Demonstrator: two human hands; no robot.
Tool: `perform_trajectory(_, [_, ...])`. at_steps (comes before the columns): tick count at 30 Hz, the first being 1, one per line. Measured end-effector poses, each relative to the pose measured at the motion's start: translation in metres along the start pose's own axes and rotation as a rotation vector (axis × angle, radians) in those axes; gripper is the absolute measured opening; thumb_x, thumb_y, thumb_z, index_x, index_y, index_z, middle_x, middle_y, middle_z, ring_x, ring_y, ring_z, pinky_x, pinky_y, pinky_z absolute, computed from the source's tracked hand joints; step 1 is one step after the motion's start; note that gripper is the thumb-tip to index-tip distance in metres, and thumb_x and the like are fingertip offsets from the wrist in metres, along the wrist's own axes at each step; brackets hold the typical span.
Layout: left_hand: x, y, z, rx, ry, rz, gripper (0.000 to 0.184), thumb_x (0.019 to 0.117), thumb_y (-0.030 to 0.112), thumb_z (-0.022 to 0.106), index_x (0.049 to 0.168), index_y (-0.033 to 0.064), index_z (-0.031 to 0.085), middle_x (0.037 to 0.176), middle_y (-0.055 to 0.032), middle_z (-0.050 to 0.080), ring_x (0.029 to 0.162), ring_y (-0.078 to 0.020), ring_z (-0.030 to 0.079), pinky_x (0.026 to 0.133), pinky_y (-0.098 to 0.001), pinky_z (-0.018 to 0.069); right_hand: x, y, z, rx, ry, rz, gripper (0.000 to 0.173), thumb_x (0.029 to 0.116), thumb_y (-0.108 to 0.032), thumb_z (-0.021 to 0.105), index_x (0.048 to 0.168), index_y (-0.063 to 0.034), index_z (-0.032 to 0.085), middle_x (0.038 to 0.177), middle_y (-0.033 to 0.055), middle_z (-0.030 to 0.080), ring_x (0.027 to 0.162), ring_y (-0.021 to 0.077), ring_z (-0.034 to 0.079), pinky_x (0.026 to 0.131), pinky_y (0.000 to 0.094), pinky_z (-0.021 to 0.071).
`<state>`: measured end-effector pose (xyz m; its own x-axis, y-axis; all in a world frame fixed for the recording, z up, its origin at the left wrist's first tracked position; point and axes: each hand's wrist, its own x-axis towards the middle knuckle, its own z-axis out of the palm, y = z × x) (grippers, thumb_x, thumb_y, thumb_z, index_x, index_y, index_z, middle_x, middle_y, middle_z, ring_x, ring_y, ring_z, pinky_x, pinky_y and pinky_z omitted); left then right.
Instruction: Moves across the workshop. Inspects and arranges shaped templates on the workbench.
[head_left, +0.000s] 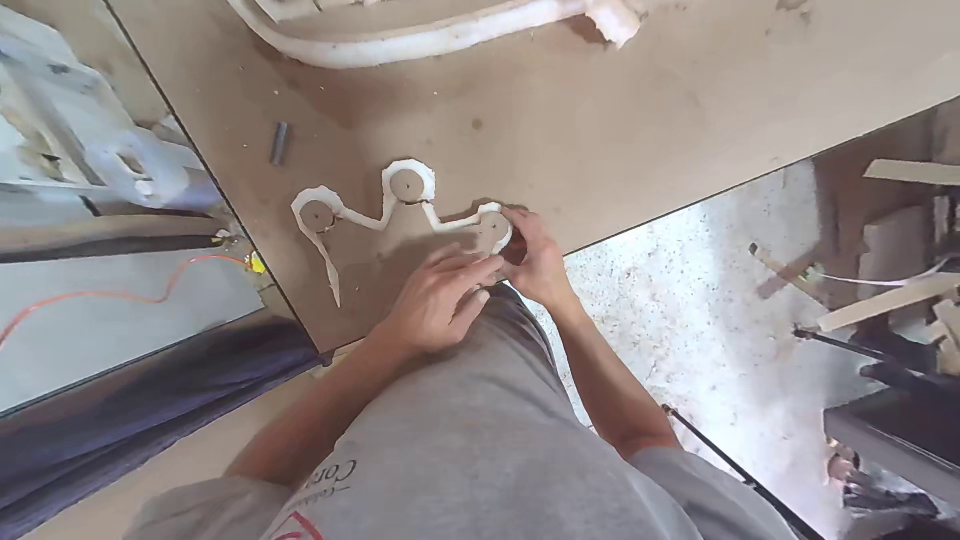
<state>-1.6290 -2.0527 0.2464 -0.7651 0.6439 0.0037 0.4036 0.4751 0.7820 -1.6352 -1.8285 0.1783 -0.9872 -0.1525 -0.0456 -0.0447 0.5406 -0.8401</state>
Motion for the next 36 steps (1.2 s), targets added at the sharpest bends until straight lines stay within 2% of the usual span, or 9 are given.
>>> perform_trajectory(4, [-0.038, -0.007, -0.026, 0.158, 0.208, -0.113, 0.038, 0.1039, 0.024, 0.046, 0.129, 0.0057, 0.069, 0.125, -0.0100, 0.072, 0.123, -0.0231, 0.064, 0.115, -0.0501, 0.0429, -0.001, -0.003, 0.000, 0.004, -0.001, 0.035, 0.076, 0.0788, -0.027, 0.088, 0.145, -0.0082, 0.056, 0.144, 0.0144, 0.055, 0.124, 0.0221, 0.061, 0.098, 0.0392, 0.0575])
perform_trajectory(8, [-0.088, -0.029, -0.048, 0.389, 0.364, -0.598, 0.046, 0.1047, 0.029, 0.049, 0.141, 0.0019, 0.058, 0.142, -0.0253, 0.057, 0.132, -0.0398, 0.055, 0.109, -0.0558, 0.0455, -0.006, -0.007, 0.003, -0.047, 0.004, 0.064, 0.077, 0.0804, -0.028, 0.086, 0.147, -0.0073, 0.054, 0.141, 0.0164, 0.056, 0.120, 0.0240, 0.062, 0.096, 0.0407, 0.0578])
perform_trajectory(12, [-0.118, -0.030, -0.044, 0.176, 0.390, -0.983, 0.053, 0.1025, 0.032, 0.052, 0.147, 0.0023, 0.050, 0.142, -0.0308, 0.050, 0.115, -0.0409, 0.062, 0.094, -0.0567, 0.0535, -0.007, -0.010, 0.005, -0.056, 0.012, 0.102, 0.077, 0.0799, -0.028, 0.086, 0.146, -0.0070, 0.054, 0.140, 0.0161, 0.058, 0.121, 0.0253, 0.063, 0.097, 0.0426, 0.0579])
perform_trajectory(18, [-0.120, -0.023, -0.015, -0.116, 0.490, -0.934, 0.064, 0.0952, 0.030, 0.062, 0.151, 0.0027, 0.047, 0.148, -0.0251, 0.046, 0.123, -0.0299, 0.060, 0.097, -0.0432, 0.0564, 0.019, -0.007, -0.009, -0.055, -0.078, 0.066, 0.075, 0.0819, -0.018, 0.083, 0.148, -0.0045, 0.051, 0.141, 0.0188, 0.057, 0.116, 0.0254, 0.066, 0.093, 0.0418, 0.0605])
perform_trajectory(24, [-0.124, -0.025, -0.019, -0.204, 0.398, -0.883, 0.068, 0.0954, 0.034, 0.063, 0.154, 0.0055, 0.043, 0.152, -0.0255, 0.042, 0.126, -0.0322, 0.059, 0.100, -0.0466, 0.0550, 0.061, -0.002, -0.034, -0.118, -0.208, -0.007, 0.071, 0.0766, -0.017, 0.088, 0.140, -0.0034, 0.057, 0.141, 0.0203, 0.056, 0.116, 0.0280, 0.066, 0.092, 0.0426, 0.0603])
perform_trajectory(30, [-0.199, -0.043, -0.048, 0.206, 0.678, -0.948, 0.052, 0.1044, 0.031, 0.052, 0.147, 0.0011, 0.052, 0.151, -0.0318, 0.044, 0.128, -0.0407, 0.057, 0.105, -0.0513, 0.0509, 0.041, 0.003, -0.052, 0.056, -0.132, 0.089, 0.083, 0.0803, -0.022, 0.084, 0.152, -0.0078, 0.045, 0.154, 0.0152, 0.047, 0.128, 0.0236, 0.060, 0.097, 0.0411, 0.0594])
perform_trajectory(32, [-0.254, -0.059, -0.041, 0.230, 0.787, -1.106, 0.053, 0.1051, 0.029, 0.050, 0.147, -0.0034, 0.048, 0.151, -0.0346, 0.042, 0.135, -0.0438, 0.050, 0.111, -0.0512, 0.0454, -0.006, 0.016, -0.080, 0.218, 0.160, 0.153, 0.052, 0.0902, -0.018, 0.073, 0.137, 0.0005, 0.058, 0.139, 0.0124, 0.060, 0.121, 0.0211, 0.063, 0.098, 0.0414, 0.0582])
perform_trajectory(34, [-0.306, -0.064, -0.010, 0.049, 0.848, -1.413, 0.052, 0.1074, 0.025, 0.049, 0.148, -0.0062, 0.045, 0.146, -0.0349, 0.048, 0.135, -0.0460, 0.051, 0.114, -0.0570, 0.0410, -0.067, 0.048, -0.083, 0.388, 0.489, 0.331, 0.019, 0.0989, -0.011, 0.060, 0.114, -0.0005, 0.062, 0.104, 0.0010, 0.070, 0.094, 0.0117, 0.068, 0.087, 0.0371, 0.0602])
perform_trajectory(36, [-0.358, -0.063, 0.048, -0.276, 0.868, -1.721, 0.048, 0.1104, 0.026, 0.045, 0.145, -0.0076, 0.047, 0.139, -0.0350, 0.054, 0.127, -0.0462, 0.056, 0.107, -0.0611, 0.0440, -0.133, 0.106, -0.043, 0.530, 0.473, 0.393, 0.022, 0.1054, -0.014, 0.046, 0.117, -0.0024, 0.061, 0.093, -0.0049, 0.068, 0.081, 0.0062, 0.066, 0.075, 0.0311, 0.0595])
